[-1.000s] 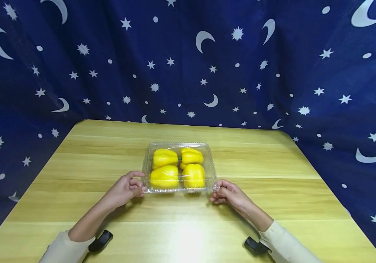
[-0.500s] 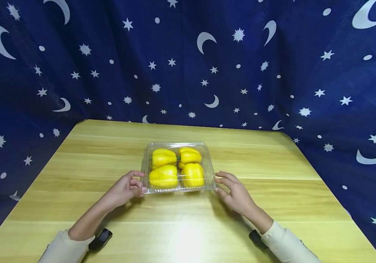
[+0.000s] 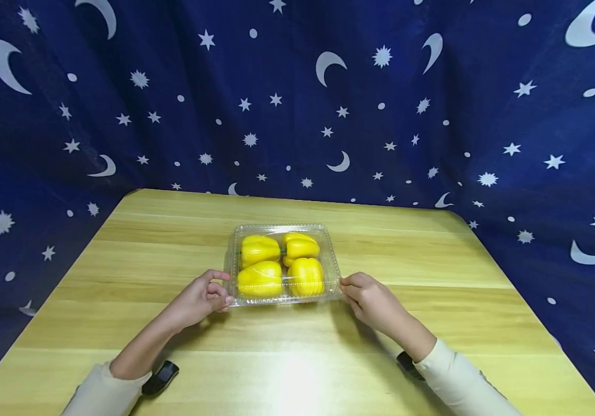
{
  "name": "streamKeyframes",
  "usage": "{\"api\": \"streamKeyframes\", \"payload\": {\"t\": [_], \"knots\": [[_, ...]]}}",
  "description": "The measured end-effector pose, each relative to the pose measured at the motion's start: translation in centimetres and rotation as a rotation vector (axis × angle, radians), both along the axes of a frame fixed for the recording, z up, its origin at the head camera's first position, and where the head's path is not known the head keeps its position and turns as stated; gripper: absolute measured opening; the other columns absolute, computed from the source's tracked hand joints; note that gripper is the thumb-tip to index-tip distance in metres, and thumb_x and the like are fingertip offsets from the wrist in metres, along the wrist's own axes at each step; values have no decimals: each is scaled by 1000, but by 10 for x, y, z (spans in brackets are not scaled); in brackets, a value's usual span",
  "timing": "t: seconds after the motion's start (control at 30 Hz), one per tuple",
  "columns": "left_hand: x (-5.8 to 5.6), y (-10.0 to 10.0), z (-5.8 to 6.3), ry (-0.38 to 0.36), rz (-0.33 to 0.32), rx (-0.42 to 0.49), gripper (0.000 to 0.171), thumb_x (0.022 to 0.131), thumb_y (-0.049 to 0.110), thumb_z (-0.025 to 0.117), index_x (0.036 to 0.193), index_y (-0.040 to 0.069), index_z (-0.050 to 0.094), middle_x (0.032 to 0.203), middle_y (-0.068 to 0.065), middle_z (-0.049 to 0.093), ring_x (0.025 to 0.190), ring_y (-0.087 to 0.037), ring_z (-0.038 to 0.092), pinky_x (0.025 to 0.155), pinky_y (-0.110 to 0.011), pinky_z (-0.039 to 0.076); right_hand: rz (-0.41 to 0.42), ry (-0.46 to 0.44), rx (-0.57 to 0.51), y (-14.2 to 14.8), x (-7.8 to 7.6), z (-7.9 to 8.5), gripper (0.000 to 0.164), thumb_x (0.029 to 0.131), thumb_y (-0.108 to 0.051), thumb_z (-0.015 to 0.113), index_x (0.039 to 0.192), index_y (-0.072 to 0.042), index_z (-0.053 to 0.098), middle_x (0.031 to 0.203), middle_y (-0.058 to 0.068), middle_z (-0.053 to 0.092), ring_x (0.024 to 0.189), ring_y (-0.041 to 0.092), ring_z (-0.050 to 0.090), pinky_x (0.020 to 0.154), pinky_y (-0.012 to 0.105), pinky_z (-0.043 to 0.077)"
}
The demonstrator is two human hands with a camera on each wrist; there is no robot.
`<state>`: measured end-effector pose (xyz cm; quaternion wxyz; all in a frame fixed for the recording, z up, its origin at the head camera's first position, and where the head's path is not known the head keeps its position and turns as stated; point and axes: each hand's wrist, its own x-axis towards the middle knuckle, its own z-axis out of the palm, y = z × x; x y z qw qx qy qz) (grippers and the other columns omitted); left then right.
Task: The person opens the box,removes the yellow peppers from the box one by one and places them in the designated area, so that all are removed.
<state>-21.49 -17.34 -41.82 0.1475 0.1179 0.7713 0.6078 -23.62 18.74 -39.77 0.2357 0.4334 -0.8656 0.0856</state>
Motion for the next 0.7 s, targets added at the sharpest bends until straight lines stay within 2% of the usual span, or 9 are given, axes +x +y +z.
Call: {"api": "streamKeyframes", "payload": {"t": [0.07,0.13,0.27,0.37,0.47,0.6,0.7], "knots": [[1,0,0,-2,-3,-5,50,87,2,56,127,-11,29,88,-16,58,80,-29,62,76,-34,54,61,99,50,2,-3,-3,17,68,-2,73,84,2,69,86,9,66,81,20,61,73,27,52],[1,0,0,-3,1,-11,50,87,2,56,127,-10,29,88,-16,58,80,-29,63,76,-34,54,108,172,83,3,-6,-5,11,72,-3,68,82,1,67,84,8,64,80,19,60,75,27,51],[1,-1,-1,9,-1,-19,50,88,2,56,127,-10,29,88,-16,57,81,-31,62,76,-34,54,168,230,82,3,-13,-11,9,81,-4,54,80,0,62,81,7,60,77,18,57,75,28,50],[1,-1,-1,9,-9,-15,49,88,1,55,127,-10,29,86,-15,57,82,-32,61,76,-35,53,189,231,50,3,-15,-15,17,85,-3,44,78,-2,59,78,5,58,76,17,55,74,27,49],[1,0,-1,9,-17,-4,48,88,1,55,127,-10,28,86,-14,56,81,-30,61,76,-34,54,181,188,-20,1,-16,-19,17,82,0,41,75,-3,56,76,4,55,74,17,53,71,25,48],[0,-1,1,11,-7,12,49,88,0,55,127,-11,28,85,-13,56,80,-27,61,76,-33,54,138,128,-99,-2,-18,-21,12,72,4,47,74,-5,55,76,2,54,73,15,50,68,24,46],[0,-2,2,9,-7,21,50,88,0,54,128,-11,26,85,-13,55,80,-25,60,76,-33,54,110,105,-132,-4,-19,-21,14,67,7,52,74,-6,55,75,1,53,71,13,49,65,21,45]]}}
